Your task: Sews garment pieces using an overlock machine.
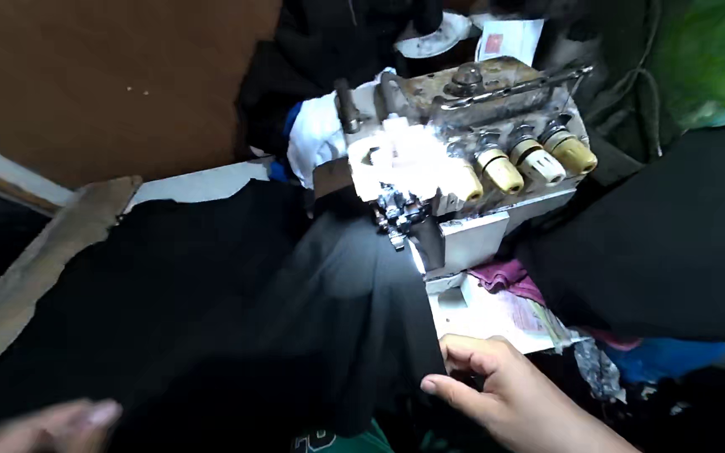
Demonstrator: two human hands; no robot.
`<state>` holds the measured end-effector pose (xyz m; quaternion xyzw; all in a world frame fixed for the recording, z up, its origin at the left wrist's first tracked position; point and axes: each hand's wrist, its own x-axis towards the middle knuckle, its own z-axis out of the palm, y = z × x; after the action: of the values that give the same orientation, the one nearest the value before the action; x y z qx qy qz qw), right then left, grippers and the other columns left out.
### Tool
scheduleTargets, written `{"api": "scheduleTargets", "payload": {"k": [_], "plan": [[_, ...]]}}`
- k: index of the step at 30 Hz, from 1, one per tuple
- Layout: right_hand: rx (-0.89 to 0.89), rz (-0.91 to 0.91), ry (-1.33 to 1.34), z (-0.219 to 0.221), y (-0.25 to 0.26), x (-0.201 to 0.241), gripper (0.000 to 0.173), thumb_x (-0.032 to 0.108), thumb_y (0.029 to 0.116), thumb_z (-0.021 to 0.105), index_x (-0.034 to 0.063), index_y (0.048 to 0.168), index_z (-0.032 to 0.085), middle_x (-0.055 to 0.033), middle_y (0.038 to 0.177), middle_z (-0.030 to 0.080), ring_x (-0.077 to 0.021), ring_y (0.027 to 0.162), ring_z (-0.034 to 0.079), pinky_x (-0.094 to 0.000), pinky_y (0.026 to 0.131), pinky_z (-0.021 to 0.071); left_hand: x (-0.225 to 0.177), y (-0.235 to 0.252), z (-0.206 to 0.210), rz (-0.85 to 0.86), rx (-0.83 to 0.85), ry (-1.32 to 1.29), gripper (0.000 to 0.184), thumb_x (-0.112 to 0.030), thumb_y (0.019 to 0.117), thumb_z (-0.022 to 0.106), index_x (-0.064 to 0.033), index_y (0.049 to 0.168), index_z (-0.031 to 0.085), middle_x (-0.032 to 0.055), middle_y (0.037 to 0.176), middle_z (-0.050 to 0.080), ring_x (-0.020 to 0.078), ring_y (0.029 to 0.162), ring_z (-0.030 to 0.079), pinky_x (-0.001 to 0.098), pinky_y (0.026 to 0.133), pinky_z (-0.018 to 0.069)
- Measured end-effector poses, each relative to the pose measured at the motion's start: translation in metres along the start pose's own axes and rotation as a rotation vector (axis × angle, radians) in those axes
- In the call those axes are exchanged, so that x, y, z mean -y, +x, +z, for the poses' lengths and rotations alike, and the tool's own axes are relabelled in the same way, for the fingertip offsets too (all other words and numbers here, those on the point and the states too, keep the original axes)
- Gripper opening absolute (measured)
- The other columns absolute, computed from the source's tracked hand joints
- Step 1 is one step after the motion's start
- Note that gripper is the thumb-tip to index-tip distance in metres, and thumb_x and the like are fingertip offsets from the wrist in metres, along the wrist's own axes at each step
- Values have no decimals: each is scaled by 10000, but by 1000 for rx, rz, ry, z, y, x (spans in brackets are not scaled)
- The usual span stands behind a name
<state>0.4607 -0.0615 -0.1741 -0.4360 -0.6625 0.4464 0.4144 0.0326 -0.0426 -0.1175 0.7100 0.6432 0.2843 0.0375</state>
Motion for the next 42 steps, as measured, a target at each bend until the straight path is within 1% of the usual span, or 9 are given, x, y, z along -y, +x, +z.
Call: {"api": "scheduleTargets", "payload": {"k": [6,8,10,13,16,20,24,39,42], "plan": [[72,66,22,20,-17,1,214,308,1020,652,100,1017,703,24,844,717,-65,749,678,-258,701,584,-22,70,-33,24,-229,-2,623,-396,1049,538,8,1509,421,277,1493,468,393,1368,486,560,1134,401],[42,58,71,30,-30,-2,215,294,1023,650,86,981,688,18,791,677,-60,685,630,-238,635,540,-60,23,-13,189,-124,-110,414,-354,1024,618,-48,1303,622,156,1217,663,226,1053,661,422,868,559],[33,72,180,32,-41,2,197,259,1033,634,75,978,679,13,757,640,-59,646,587,-227,594,502,-103,-46,20,118,390,-357,268,-334,1028,621,-104,1075,748,31,969,756,119,840,728,359,729,627],[77,137,426,29,-48,8,189,226,1053,587,65,995,667,7,775,634,-59,683,597,-233,639,515,-118,-113,91,-85,1167,-673,658,-430,1027,567,43,1476,482,163,1359,650,253,1247,637,455,1080,495],[120,214,634,24,-46,2,229,265,1054,569,64,1052,678,-37,902,671,-99,814,640,-294,767,557,-117,-140,147,-311,732,-1307,1001,-496,850,791,81,1492,285,133,1341,619,215,1222,635,419,1047,543],[184,120,545,20,-44,-4,218,161,985,691,37,1161,658,-76,1017,724,-139,930,698,-333,858,589,-143,-134,108,-382,278,-1598,622,-112,909,765,21,1424,441,122,1257,678,243,1143,680,473,1004,573],[164,56,358,24,-46,-6,172,44,978,556,46,1108,667,-38,962,708,-87,875,672,-278,796,568,-142,-143,68,-290,245,-1319,397,-137,948,722,-108,1310,562,-44,1167,734,90,1070,702,316,960,593],[103,145,307,15,-44,4,293,212,934,767,143,1192,645,0,696,603,-70,590,549,-214,567,474,-133,-154,92,-622,386,-1600,338,-47,1016,602,43,1325,498,157,1221,678,243,1122,686,449,1014,560],[70,60,238,13,-42,4,99,194,940,753,101,970,740,-3,841,702,-92,771,661,-243,716,573,-134,-151,92,-729,454,-1676,376,-65,1026,588,20,1365,449,164,1225,678,270,1123,690,493,1007,561]]}}
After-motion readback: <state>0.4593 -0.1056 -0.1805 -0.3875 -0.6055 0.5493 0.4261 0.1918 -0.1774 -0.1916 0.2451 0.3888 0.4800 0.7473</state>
